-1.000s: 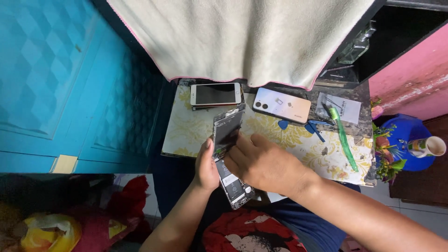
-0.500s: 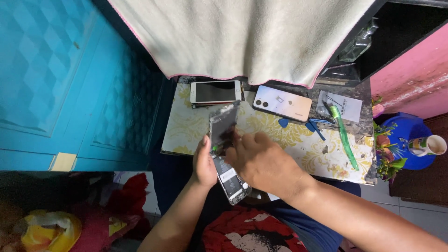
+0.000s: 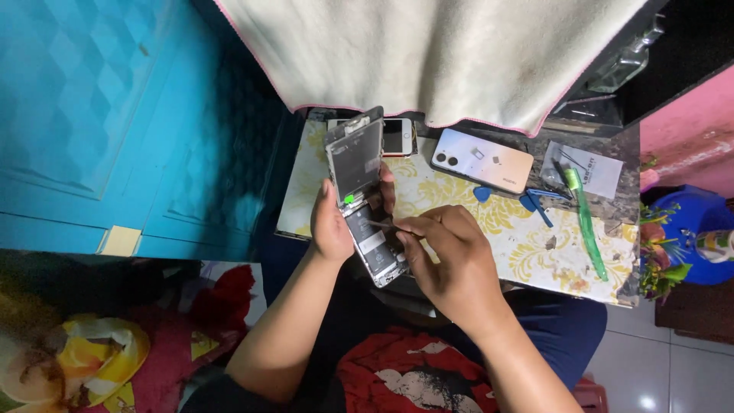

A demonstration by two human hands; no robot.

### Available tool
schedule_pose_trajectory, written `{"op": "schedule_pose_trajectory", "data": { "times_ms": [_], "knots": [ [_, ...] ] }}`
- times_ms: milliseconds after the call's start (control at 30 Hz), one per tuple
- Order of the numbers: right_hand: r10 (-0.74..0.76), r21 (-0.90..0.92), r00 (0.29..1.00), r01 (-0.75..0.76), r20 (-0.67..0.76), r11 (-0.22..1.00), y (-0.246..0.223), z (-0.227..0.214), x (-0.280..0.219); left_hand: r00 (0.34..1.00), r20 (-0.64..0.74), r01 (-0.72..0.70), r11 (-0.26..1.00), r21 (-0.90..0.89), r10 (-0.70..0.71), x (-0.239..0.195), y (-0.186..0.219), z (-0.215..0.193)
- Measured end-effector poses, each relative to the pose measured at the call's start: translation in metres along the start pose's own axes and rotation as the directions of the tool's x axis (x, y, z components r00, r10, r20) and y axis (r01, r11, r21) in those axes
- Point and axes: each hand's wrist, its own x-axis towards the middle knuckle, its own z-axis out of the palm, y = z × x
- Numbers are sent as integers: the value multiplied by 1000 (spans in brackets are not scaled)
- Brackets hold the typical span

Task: The person uses tweezers to remove small components from the back of a smartphone and places them on the table. They then use the tweezers to manipulate internal parts of the phone, including the battery area, while holding the device in their left hand.

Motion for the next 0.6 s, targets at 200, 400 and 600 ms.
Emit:
{"op": "schedule_pose_trajectory", "data": {
  "times_ms": [200,400,600],
  "knots": [
    [-79,-121,995,70,-64,990,9,2,-7,1000,26,-5,999,-42,6,0,-15,6],
    [-142,-210,988,126,-63,970,8,7,-6,992,80,95,995,-31,-92,-2,-12,8],
    [-125,-230,991,111,-47,967,10,8,-8,998,45,35,998,-55,-32,-10,-27,8]
  ]
}}
